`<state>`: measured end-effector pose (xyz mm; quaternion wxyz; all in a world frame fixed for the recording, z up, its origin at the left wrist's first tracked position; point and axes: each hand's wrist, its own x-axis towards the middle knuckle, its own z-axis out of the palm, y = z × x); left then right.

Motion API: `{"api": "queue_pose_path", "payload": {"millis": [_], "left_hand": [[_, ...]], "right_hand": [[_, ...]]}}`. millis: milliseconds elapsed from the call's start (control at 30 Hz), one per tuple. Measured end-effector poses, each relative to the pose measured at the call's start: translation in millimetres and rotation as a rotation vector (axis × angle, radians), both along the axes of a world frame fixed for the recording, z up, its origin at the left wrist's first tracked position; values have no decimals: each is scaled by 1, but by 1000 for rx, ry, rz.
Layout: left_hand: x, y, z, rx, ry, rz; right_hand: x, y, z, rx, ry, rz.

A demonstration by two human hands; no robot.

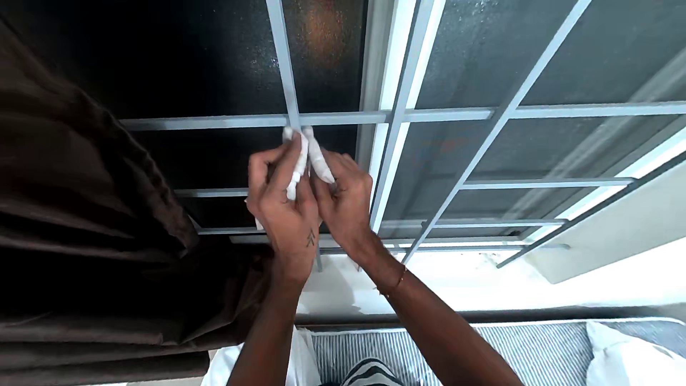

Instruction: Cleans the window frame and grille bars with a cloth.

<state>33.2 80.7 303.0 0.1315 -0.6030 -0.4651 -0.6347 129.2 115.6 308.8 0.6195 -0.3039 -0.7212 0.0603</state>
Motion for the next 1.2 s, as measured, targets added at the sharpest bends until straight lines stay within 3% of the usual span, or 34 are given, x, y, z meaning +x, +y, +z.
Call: {"api": "queue_pose_path", "payload": {"millis": [167, 267, 400, 467, 567, 733, 833, 1067, 1200], "left_hand": [[8, 1, -53, -44, -135, 18], [7, -3, -38, -69, -153, -8], [-5, -4, 8, -57, -121, -50], [-7, -6, 20, -38, -115, -53], [-8, -8, 6, -54, -42, -16], [-5, -6, -47, -66, -66, -7], [-5, -8, -45, -54, -44, -13], [-18, 29, 28, 177, -215, -182], [-11, 13, -15, 41, -76, -53]], "right_hand": [[2, 0, -63, -53, -8, 64], [-1, -1, -51, -34, 35, 77], [-6, -3, 6, -10, 70, 94], [-8, -6, 18, 9, 90, 89], [-11, -1, 0, 32, 131, 127], [-11, 1, -59, -6, 144, 102], [-14, 1, -51, -40, 164, 68], [-29, 19, 18, 120, 296, 136], [-18, 13, -17, 53, 195, 147]]}}
